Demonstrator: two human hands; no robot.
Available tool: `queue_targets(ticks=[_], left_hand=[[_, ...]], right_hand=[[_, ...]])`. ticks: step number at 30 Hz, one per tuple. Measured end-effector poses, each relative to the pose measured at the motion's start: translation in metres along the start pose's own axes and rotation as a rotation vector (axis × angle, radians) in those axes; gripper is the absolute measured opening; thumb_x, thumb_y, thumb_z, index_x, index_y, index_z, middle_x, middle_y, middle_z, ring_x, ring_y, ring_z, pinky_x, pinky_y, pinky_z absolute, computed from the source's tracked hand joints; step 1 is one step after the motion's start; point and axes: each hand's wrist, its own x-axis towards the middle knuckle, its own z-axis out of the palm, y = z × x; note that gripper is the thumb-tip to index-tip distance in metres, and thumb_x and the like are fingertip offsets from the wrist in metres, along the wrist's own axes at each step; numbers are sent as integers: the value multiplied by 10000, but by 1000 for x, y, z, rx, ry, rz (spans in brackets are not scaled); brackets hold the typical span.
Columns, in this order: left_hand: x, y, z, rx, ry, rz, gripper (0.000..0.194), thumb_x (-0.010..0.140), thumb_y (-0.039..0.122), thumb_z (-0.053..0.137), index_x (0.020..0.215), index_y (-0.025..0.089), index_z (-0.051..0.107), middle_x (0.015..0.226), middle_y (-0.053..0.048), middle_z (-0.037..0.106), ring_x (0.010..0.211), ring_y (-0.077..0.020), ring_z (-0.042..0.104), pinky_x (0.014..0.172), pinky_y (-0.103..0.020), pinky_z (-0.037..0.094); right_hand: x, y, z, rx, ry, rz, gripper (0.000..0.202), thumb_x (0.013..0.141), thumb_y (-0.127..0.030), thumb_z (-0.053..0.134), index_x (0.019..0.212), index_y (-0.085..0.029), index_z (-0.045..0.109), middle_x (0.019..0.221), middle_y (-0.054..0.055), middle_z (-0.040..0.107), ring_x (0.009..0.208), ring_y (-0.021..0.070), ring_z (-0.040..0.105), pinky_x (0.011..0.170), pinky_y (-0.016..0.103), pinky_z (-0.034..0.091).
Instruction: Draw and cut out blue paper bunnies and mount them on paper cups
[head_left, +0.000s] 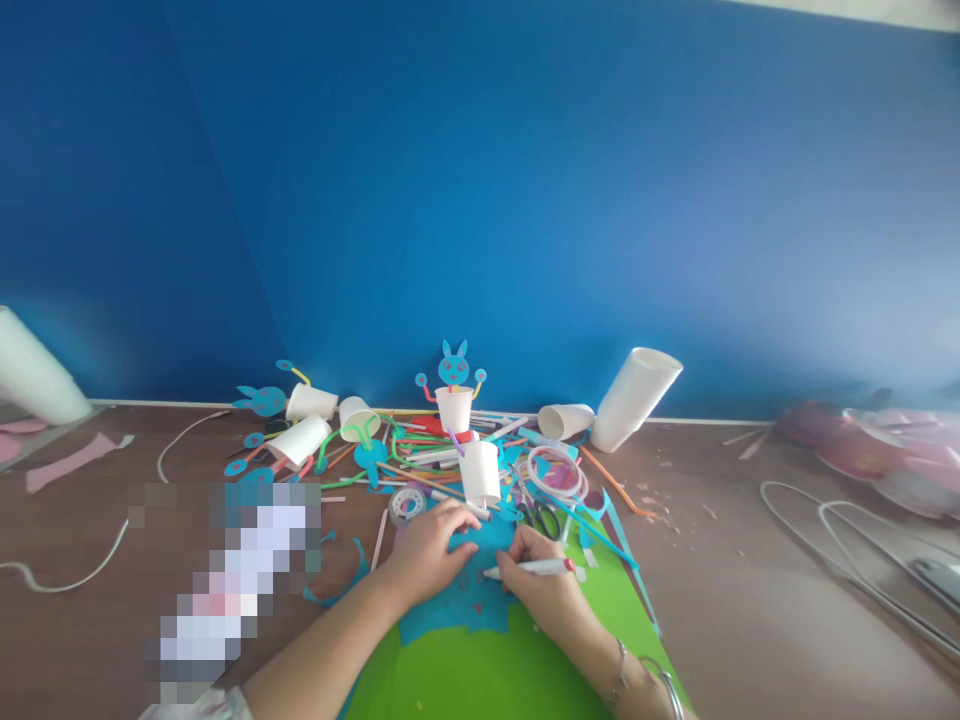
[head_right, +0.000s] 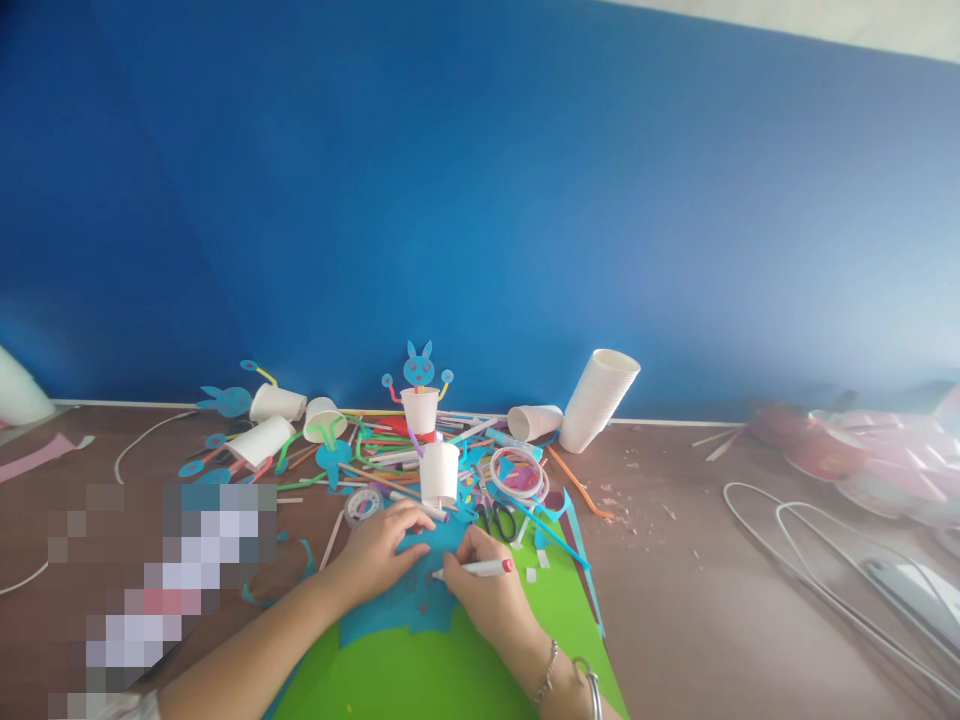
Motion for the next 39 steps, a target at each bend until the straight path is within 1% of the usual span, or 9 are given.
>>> queue_targets(ticks=[10,17,24,31,39], left_hand=[[-1,0,0,-7,-11,-8,196,767,187,610,953,249,617,1061,-12,651,894,-181,615,784,-280,459],[-1,0,0,-11,-6,-5,200,763,178,614,950,248,617,1052,-4,652,884,-174,615,791,-278,460],[-1,1,0,-1,-10,-15,196,768,187,613,952,254,619,1067,-3,652,897,-180,616,788,-280,461],[0,0,0,1,-11,-16,201,772,186,609,963,248,619,1060,-6,652,881,-174,619,797,-280,468],[-1,2,-1,25,-15,-16,191,777,196,590,958,247,625,1067,-20,659,895,-190,618,784,-292,470]], right_hand=[[-1,0,0,6,-5,-4,186,685,-242,526,555,-227,394,433,-73,440,413,91,360,419,216,262],[1,2,0,42,-13,6,186,693,-248,528,558,-225,402,435,-52,519,418,96,414,423,208,313],[0,0,1,18,5,10,200,682,-240,539,543,-227,396,421,-66,484,405,89,393,409,203,287],[1,1,0,12,0,-6,193,684,-237,537,547,-227,400,427,-62,496,411,93,410,417,206,306],[1,1,0,17,-15,6,205,695,-244,552,548,-228,409,430,-57,528,403,99,433,413,209,320]])
